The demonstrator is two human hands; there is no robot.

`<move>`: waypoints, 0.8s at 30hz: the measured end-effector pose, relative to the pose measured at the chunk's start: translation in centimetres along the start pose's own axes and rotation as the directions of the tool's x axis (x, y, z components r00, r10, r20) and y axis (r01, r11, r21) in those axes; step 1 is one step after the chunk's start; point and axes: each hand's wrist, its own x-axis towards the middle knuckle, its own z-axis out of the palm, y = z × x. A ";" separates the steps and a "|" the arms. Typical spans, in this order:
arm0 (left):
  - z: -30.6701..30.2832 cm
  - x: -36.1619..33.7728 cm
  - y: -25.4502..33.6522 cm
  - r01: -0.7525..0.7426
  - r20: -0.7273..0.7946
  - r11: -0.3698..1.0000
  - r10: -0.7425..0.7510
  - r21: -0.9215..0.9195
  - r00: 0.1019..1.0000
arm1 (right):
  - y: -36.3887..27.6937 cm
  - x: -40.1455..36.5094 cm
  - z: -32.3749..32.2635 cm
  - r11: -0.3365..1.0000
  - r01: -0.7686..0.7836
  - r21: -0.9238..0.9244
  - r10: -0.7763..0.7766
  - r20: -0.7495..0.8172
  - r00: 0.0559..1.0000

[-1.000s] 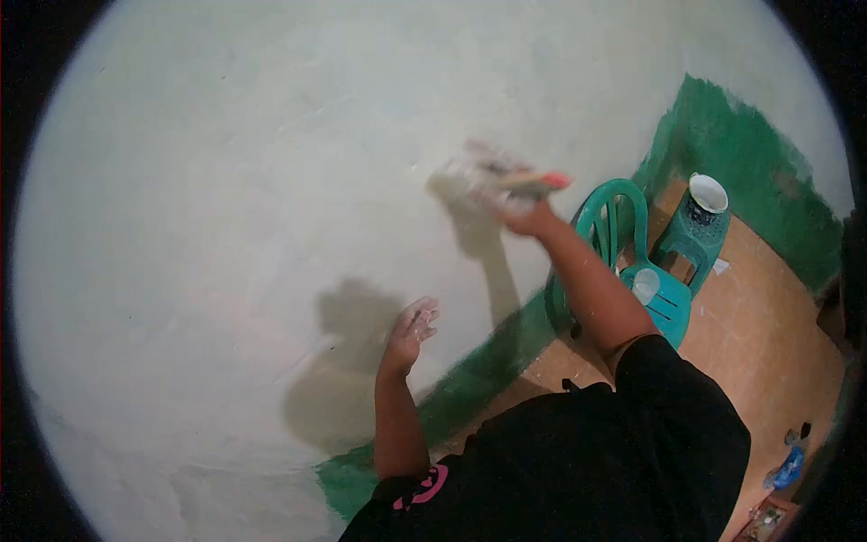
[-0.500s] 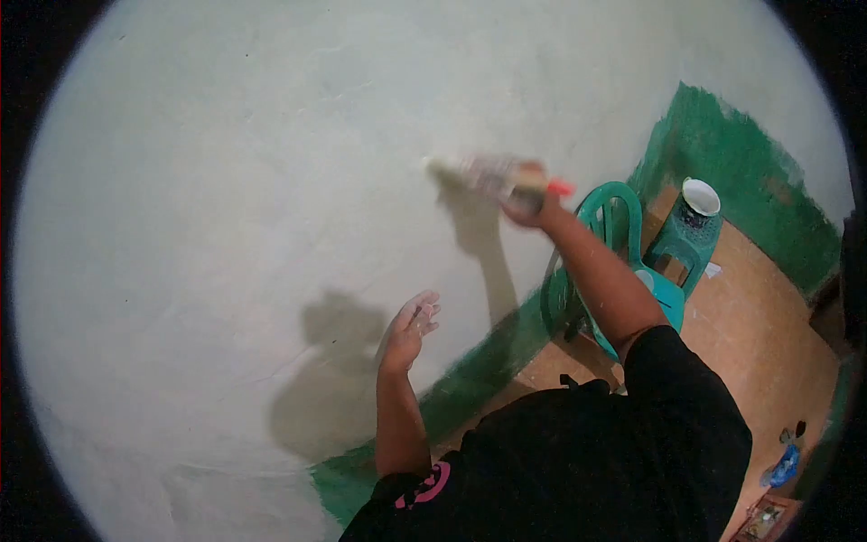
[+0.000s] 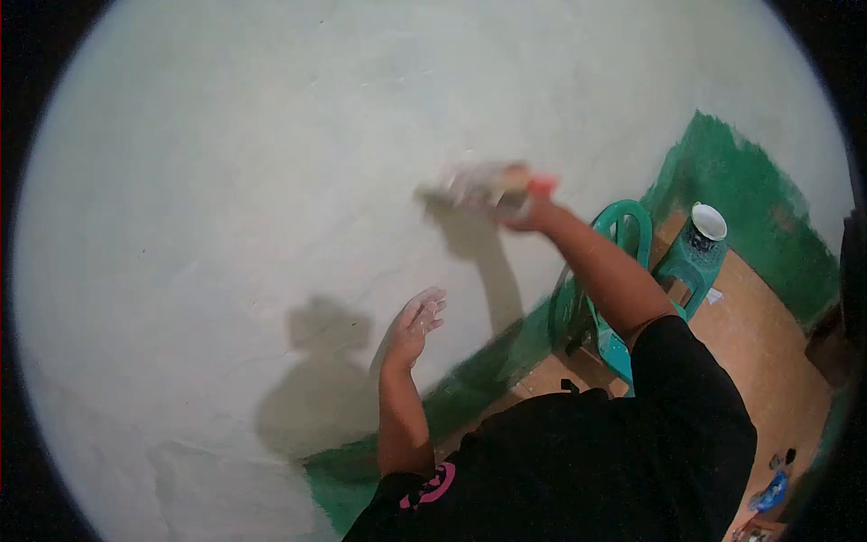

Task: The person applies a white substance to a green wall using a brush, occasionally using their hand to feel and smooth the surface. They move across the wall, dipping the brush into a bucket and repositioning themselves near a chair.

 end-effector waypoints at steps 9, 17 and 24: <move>-4.0 -3.0 -2.1 -0.015 -0.055 0.996 0.011 -0.082 0.998 | -2.3 -2.5 5.6 0.794 0.365 -0.485 -0.500 -0.181 0.847; -7.8 -6.6 -1.7 -0.057 -0.054 0.995 0.053 -0.076 0.997 | -4.0 0.2 5.0 0.893 0.443 0.078 -0.409 -0.273 0.871; -9.0 -8.5 -2.3 -0.050 -0.075 0.994 0.043 -0.092 0.996 | -4.0 -1.0 5.4 0.694 -0.117 -0.710 -0.409 -0.523 0.748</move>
